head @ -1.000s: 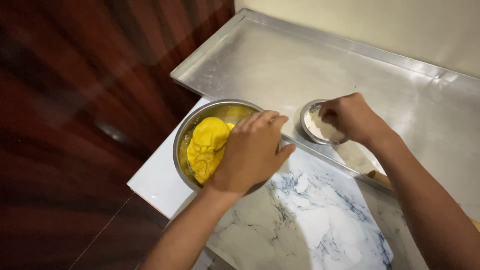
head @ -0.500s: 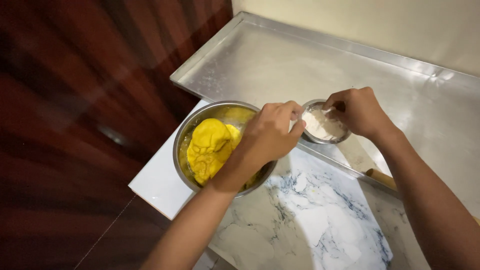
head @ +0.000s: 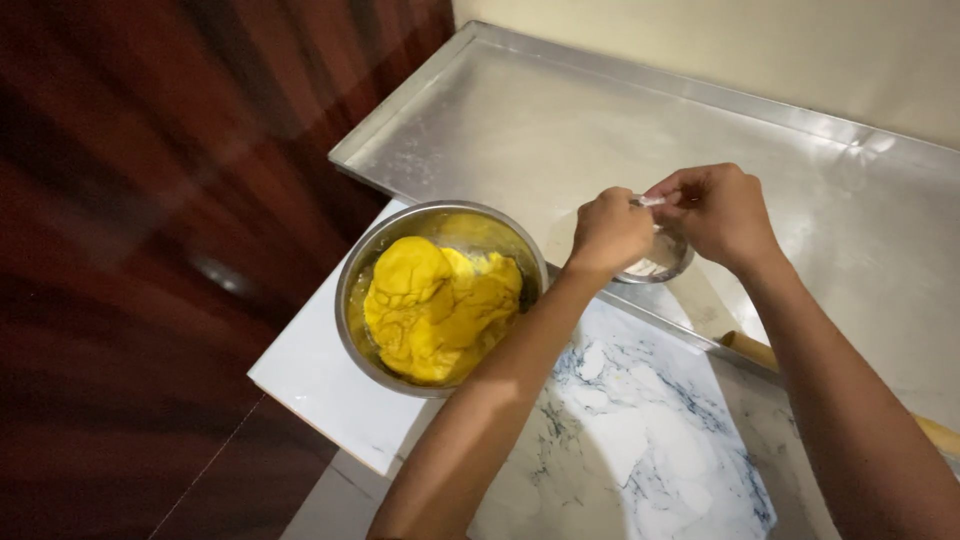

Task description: Kneading a yellow dough mixture on a marble workspace in a bakery production area.

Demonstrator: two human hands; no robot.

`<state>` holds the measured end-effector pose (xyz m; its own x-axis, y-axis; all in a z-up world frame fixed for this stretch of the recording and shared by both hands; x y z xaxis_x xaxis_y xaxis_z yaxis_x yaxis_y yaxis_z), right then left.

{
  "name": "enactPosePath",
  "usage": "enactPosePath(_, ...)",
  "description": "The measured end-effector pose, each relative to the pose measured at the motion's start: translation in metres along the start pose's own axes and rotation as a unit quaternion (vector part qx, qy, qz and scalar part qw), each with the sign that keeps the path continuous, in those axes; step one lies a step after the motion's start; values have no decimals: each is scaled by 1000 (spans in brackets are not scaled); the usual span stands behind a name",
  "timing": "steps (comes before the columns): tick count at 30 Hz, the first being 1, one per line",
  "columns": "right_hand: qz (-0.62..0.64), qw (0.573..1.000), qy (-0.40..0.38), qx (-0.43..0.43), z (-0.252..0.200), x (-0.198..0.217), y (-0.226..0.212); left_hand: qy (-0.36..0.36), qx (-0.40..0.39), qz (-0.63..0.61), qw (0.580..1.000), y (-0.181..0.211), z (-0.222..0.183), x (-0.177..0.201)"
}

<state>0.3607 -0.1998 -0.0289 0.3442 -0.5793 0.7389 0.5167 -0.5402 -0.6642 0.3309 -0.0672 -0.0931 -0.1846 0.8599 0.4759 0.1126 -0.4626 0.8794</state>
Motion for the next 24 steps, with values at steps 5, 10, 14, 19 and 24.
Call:
enactPosePath(5, -3, 998, 27, -50, -7, 3, -6, 6, 41, -137, 990, 6, -11, 1)
enactPosePath(10, 19, 999, 24, -18, -12, -12, 3, 14, 34, -252, 967, 11, -6, -22)
enactPosePath(14, 234, 972, 3, -29, -11, -38, 31, -53, 69, -362, 928, 37, -31, -41)
enactPosePath(19, 523, 849, 37, -62, -48, -43, -20, -56, 14, -522, 851, 37, -22, -45)
enactPosePath(24, 523, 849, 62, 45, -51, -24, -29, -21, -281, -393, 875, 83, -68, -30)
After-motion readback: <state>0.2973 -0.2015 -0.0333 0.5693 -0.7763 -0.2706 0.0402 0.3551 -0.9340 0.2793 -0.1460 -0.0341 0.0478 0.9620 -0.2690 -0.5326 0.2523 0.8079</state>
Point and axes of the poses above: each hand's wrist, its own z-axis towards the middle knuckle, its own x-axis out of the back of the hand, y = z × x, the point moved 5 cm from there along z, towards the middle knuckle, and after that the axes turned 10 degrees about -y, right-handed, at the moved point
